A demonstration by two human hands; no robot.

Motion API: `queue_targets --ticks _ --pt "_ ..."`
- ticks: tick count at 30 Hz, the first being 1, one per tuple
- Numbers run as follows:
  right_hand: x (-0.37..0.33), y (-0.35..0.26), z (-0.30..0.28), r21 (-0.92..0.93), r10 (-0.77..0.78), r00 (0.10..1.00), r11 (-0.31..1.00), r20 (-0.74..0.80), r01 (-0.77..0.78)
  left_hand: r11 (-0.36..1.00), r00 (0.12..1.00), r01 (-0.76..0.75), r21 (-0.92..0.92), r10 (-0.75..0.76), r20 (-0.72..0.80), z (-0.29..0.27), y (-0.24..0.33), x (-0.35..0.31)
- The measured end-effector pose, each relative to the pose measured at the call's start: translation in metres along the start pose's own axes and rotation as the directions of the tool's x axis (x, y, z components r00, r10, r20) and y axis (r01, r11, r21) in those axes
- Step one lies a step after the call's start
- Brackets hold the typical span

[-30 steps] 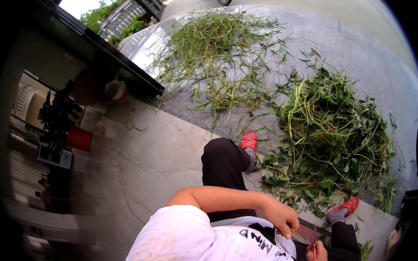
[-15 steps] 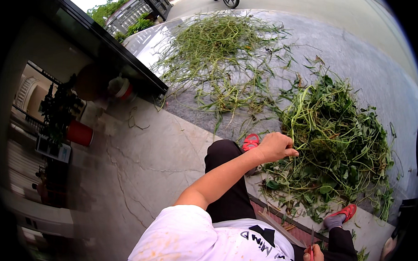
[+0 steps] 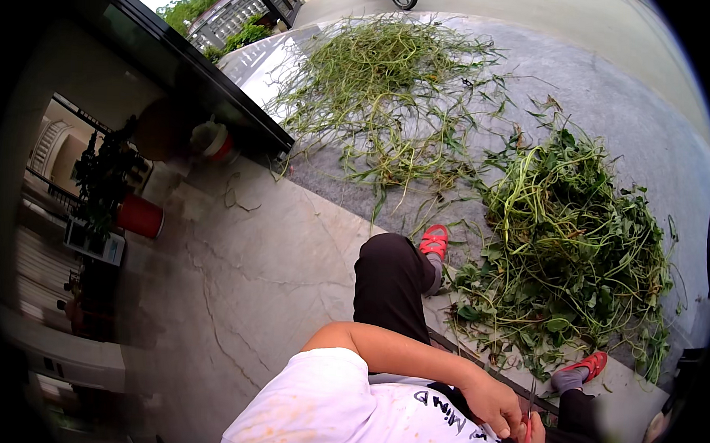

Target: The person sits on the ground and uses red-handled scissors to cut and trim green leafy vines. They repeatedly pick up vine sections, cut them into smaller pieces, and place the trimmed pieces into a pile on the floor.

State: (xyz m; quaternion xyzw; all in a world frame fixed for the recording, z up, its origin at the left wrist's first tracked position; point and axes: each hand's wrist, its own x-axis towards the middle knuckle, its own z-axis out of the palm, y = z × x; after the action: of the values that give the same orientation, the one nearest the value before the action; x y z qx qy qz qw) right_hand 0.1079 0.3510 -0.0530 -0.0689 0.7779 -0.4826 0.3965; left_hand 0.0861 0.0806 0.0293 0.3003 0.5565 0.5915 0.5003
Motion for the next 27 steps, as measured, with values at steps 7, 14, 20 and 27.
queue_targets --ticks 7,14,20,27 --pt "-0.005 0.008 0.002 0.005 -0.011 1.000 1.000 -0.007 0.011 0.991 0.995 -0.103 0.088 0.103 -0.003 0.013 -0.016 -0.006" --pt "-0.014 0.013 -0.002 -0.036 -0.028 1.000 0.999 -0.007 0.027 0.976 0.978 -0.137 0.169 0.161 -0.133 0.011 -0.017 0.001" --pt "-0.011 -0.011 -0.009 0.001 0.075 0.997 0.997 0.019 -0.075 0.986 0.968 0.028 0.166 0.015 -0.250 -0.020 -0.026 -0.006" --pt "-0.021 -0.001 -0.012 -0.056 0.072 0.996 0.996 0.045 -0.070 0.992 0.919 0.094 0.081 -0.055 -0.390 -0.035 -0.029 -0.010"
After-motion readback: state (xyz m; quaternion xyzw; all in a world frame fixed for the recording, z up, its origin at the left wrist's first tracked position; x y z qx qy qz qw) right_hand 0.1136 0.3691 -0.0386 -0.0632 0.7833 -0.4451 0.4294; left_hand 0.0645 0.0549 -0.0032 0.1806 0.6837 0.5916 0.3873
